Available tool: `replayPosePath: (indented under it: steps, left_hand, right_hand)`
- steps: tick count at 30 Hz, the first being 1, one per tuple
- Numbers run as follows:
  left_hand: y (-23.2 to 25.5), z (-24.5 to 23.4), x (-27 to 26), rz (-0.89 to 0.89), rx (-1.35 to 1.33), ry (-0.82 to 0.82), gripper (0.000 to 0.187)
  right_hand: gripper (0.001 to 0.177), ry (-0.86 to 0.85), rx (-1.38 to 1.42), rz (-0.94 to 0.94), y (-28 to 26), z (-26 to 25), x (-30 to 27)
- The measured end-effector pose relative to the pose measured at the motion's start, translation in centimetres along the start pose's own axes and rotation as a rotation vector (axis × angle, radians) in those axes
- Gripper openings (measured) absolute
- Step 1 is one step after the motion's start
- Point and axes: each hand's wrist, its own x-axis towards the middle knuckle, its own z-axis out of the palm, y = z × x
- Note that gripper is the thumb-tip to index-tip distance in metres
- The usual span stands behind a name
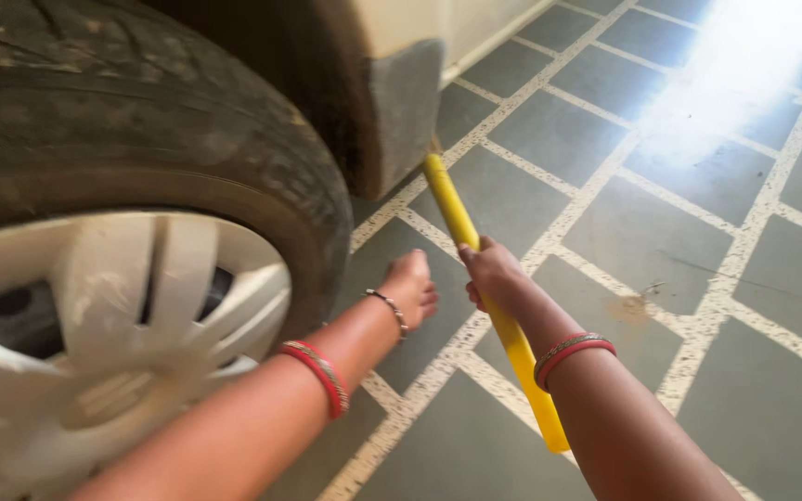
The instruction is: The person sweeps the tiled floor and the area around and under a parked car using a long-handled broom.
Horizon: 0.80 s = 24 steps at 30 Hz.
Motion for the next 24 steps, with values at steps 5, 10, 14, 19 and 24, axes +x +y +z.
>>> replayPosePath:
  steps: [5, 10, 14, 19, 24]
  left_hand:
    - [-2.1, 0.2, -1.6, -0.019, -0.014, -0.057, 0.066]
    - [-3.6, 5.9, -7.2, -0.028, 0.206, -0.034, 0.068]
    - [-2.9, 9.1, -10.7, 0.02, 0.388, -0.082, 0.067]
    - [-3.9, 12.3, -8.9, 0.051, 0.411, -0.059, 0.062]
    - [-11.1, 16.4, -9.1, 0.148, 0.18, -0.035, 0.076]
  right_hand:
    - [0.037, 0.041, 0.213, 0.075, 6.9, -6.6, -0.1]
    - [0.034, 0.126, 0.425, 0.144, 13.5, -11.0, -2.1]
    - [0.036, 0.187, 0.623, 0.112, 15.8, -12.4, -3.2]
    - [0.04, 0.292, 0.34, -0.035, 14.0, -12.1, -8.7]
    - [0.058, 0.064, 0.012, 0.052, 15.3, -11.6, -14.6]
